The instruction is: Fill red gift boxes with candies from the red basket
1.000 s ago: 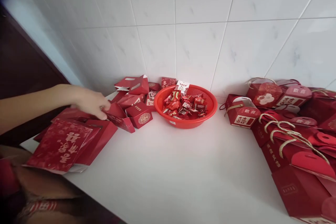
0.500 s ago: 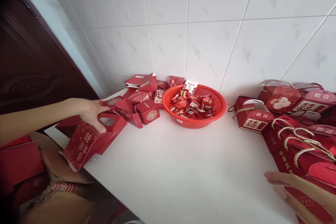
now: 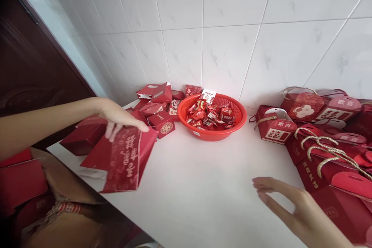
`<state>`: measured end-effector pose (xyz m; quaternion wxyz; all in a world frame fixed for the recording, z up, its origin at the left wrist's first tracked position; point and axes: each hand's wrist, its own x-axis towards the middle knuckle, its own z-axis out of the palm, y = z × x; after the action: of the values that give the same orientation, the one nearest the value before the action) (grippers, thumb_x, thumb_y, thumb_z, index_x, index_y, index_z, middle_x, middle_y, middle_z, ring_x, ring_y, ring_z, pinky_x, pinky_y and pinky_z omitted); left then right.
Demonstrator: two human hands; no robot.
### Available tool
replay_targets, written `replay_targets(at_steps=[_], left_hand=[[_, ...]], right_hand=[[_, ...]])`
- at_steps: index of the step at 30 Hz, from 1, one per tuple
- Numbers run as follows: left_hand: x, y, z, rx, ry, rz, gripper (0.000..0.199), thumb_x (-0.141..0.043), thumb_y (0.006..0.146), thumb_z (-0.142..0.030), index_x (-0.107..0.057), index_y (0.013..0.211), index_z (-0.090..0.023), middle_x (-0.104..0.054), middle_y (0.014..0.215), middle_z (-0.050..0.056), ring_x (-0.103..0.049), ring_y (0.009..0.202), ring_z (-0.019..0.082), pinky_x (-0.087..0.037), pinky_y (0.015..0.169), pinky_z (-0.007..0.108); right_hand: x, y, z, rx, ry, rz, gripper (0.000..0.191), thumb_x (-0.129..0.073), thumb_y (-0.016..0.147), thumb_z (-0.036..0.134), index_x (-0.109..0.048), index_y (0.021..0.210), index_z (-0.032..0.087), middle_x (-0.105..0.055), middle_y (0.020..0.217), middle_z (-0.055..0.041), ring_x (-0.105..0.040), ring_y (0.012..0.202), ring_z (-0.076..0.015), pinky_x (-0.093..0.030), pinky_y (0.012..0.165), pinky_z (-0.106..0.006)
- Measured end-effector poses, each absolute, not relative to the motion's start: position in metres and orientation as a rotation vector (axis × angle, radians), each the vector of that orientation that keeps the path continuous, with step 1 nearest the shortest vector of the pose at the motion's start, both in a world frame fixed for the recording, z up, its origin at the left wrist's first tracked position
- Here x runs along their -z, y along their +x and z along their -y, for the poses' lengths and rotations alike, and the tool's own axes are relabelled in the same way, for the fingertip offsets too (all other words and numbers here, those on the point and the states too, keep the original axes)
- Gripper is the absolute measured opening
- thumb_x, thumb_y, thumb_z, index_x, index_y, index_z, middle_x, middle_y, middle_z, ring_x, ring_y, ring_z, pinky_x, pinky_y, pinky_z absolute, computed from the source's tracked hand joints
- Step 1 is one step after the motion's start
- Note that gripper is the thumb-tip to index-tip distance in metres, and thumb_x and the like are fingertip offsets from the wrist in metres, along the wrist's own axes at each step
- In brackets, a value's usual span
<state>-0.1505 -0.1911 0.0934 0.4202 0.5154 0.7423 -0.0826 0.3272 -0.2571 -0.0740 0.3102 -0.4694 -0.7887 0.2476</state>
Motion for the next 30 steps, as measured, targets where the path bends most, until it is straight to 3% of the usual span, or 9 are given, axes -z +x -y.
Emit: replay_targets(at_steps=[3,5,8,12,15,19,25,30], left_hand=[[-0.089,-0.116,0.177,-0.026,1.31,-1.538,0.053,-0.074,0.065,-0.06,-0.079,0.103,-0.024,-0.076,0.098,0.016,-0.071,0.096,0.039,-0.059,0.079,0.045],[-0.078,-0.087,0.171,0.079,1.332,-1.341,0.054,-0.069,0.07,-0.064,-0.077,0.106,-0.025,-0.077,0.098,0.014,-0.071,0.097,0.037,-0.058,0.079,0.043],[-0.058,-0.047,0.166,0.161,1.309,-1.123,0.065,-0.057,0.073,-0.077,-0.076,0.106,-0.024,-0.076,0.099,0.014,-0.07,0.096,0.035,-0.056,0.08,0.042],[-0.029,-0.018,0.164,0.064,1.206,-1.045,0.077,-0.046,0.073,-0.085,-0.074,0.108,-0.023,-0.074,0.107,0.015,-0.07,0.091,0.034,-0.055,0.083,0.045],[-0.008,-0.009,0.17,-0.035,1.108,-1.032,0.08,-0.044,0.073,-0.087,-0.071,0.111,-0.022,-0.072,0.109,0.014,-0.071,0.089,0.032,-0.054,0.084,0.046],[0.014,-0.006,0.185,-0.085,0.943,-0.963,0.087,-0.042,0.07,-0.092,-0.069,0.113,-0.021,-0.071,0.111,0.014,-0.07,0.093,0.033,-0.052,0.09,0.047],[0.043,-0.011,0.2,-0.195,0.785,-0.912,0.095,-0.038,0.068,-0.096,-0.068,0.109,-0.016,-0.071,0.097,0.013,-0.07,0.091,0.032,-0.05,0.096,0.046],[0.068,-0.011,0.206,-0.125,0.778,-0.871,0.093,-0.039,0.069,-0.094,-0.066,0.113,-0.017,-0.072,0.104,0.014,-0.071,0.095,0.034,-0.051,0.092,0.047]], right_hand=[[0.066,0.295,0.264,-0.808,-1.228,2.12,0.037,-0.065,0.088,0.054,-0.073,0.117,0.032,-0.078,0.1,-0.0105,-0.076,0.088,-0.0302,-0.065,0.075,-0.039],[0.06,0.278,0.268,-0.905,-1.164,2.136,0.04,-0.062,0.091,0.053,-0.067,0.123,0.029,-0.076,0.107,-0.0101,-0.075,0.092,-0.0277,-0.063,0.079,-0.039],[0.053,0.264,0.268,-1.035,-0.996,2.12,0.037,-0.061,0.093,0.055,-0.066,0.114,0.025,-0.073,0.11,-0.0102,-0.073,0.089,-0.0238,-0.06,0.077,-0.035],[0.051,0.261,0.265,-1.018,-0.903,2.004,0.044,-0.064,0.089,0.059,-0.063,0.113,0.022,-0.073,0.096,-0.0075,-0.069,0.081,-0.0208,-0.056,0.078,-0.034],[0.053,0.26,0.264,-0.922,-1.067,1.87,0.045,-0.069,0.086,0.056,-0.059,0.112,0.022,-0.072,0.092,-0.0059,-0.066,0.075,-0.0192,-0.054,0.069,-0.031],[0.055,0.258,0.262,-0.902,-1.207,1.674,0.038,-0.065,0.088,0.058,-0.059,0.092,0.021,-0.067,0.084,-0.0049,-0.063,0.07,-0.0185,-0.053,0.061,-0.03],[0.045,0.255,0.258,-0.962,-1.114,1.539,0.046,-0.054,0.094,0.061,-0.055,0.071,0.021,-0.054,0.066,-0.0004,-0.053,0.059,-0.0141,-0.047,0.057,-0.027],[0.045,0.251,0.248,-1.222,-1.03,1.49,0.046,-0.058,0.092,0.061,-0.056,0.07,0.02,-0.053,0.067,0.0009,-0.048,0.056,-0.0119,-0.041,0.053,-0.025]])
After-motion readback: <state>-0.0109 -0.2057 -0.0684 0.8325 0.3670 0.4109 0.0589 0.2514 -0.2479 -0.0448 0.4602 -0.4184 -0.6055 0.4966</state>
